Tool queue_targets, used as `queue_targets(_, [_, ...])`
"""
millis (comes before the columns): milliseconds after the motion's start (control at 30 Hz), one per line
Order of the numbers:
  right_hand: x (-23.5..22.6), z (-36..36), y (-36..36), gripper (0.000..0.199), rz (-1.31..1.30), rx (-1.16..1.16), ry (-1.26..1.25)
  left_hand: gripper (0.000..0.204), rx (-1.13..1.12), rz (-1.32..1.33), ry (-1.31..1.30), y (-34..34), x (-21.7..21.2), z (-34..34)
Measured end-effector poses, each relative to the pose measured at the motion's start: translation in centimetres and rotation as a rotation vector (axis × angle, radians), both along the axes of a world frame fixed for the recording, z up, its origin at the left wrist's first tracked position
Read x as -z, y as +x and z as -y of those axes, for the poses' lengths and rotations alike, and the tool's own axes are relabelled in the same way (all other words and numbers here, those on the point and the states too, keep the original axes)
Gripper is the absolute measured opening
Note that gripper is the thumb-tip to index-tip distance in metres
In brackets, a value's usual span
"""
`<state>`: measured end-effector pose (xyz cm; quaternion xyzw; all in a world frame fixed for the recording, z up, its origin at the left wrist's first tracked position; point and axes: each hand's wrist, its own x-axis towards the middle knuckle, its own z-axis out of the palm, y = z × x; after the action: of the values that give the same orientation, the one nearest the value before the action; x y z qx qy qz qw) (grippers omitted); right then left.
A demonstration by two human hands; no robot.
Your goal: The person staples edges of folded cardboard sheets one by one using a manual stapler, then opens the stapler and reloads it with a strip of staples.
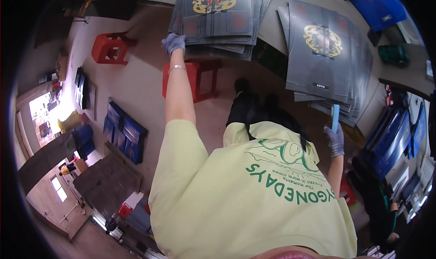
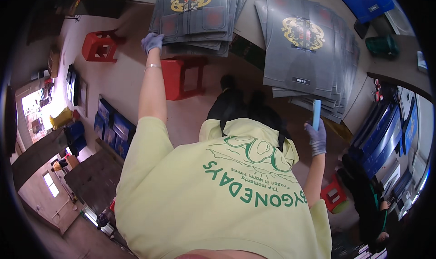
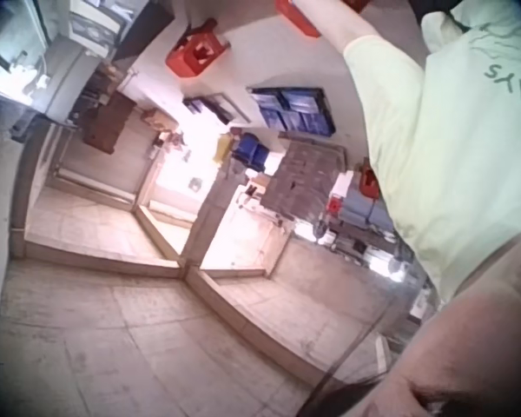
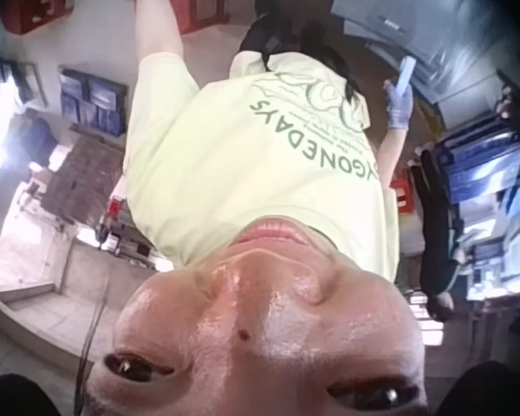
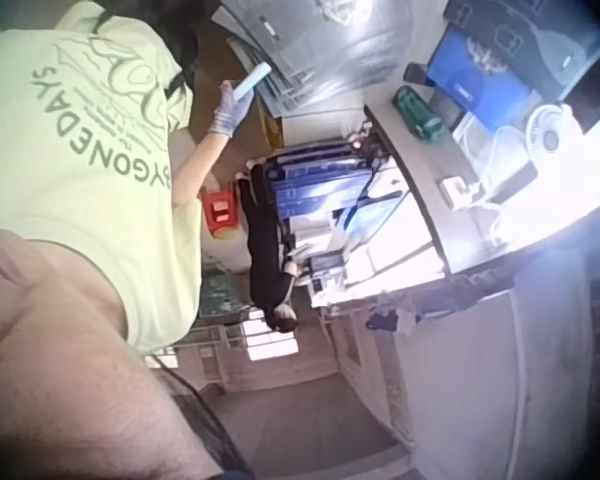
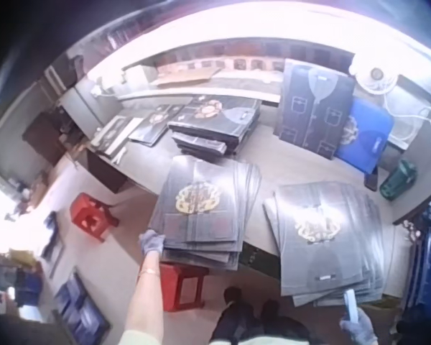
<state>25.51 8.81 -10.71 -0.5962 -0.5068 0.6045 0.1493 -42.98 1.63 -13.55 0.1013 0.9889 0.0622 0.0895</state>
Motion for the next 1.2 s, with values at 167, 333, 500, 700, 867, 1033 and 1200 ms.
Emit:
queue_targets(167, [-3.7, -0.5, -7.5, 0.039, -0.072, -0.202, 0.012, 0.044, -0.016, 0.346, 0.517, -1.1, 1.3, 3.5])
queue_targets(333, [-6.7, -0.3, -12.8, 0.032, 0.022, -0.482, 0.042, 0.068, 0.021, -0.030, 0.262, 2.4, -1.9, -0.1])
queue_targets(500, [-7.8, 1.1, -13.4, 0.039, 0.083, -0.593, -0.011, 0.046, 0.093, 0.112, -0.035, 1.0, 0.0, 0.2])
queue_targets(700, [-5.9, 1.1, -11.5, 0.038, -0.099, -0.443, -0.136, 0.013, -0.073, 0.699, 0.864, 9.8, -1.7, 3.7])
queue_targets(867, [-3.9, 1.3, -15.3, 0.037, -0.276, -0.516, -0.305, 0.013, -0.104, 1.126, 1.095, 23.0, -3.9, 5.6])
queue_targets(1033, [0.0, 2.6, -19.3, 0.039, -0.333, -0.679, -0.316, 0.016, -0.100, 1.042, 1.079, 28.1, -2.9, 6.2])
queue_targets(1200, [-1.0, 3.4, -21.0, 0.030, -0.430, -0.683, -0.289, 0.017, -0.160, 0.987, 1.101, 30.6, -3.0, 6.7])
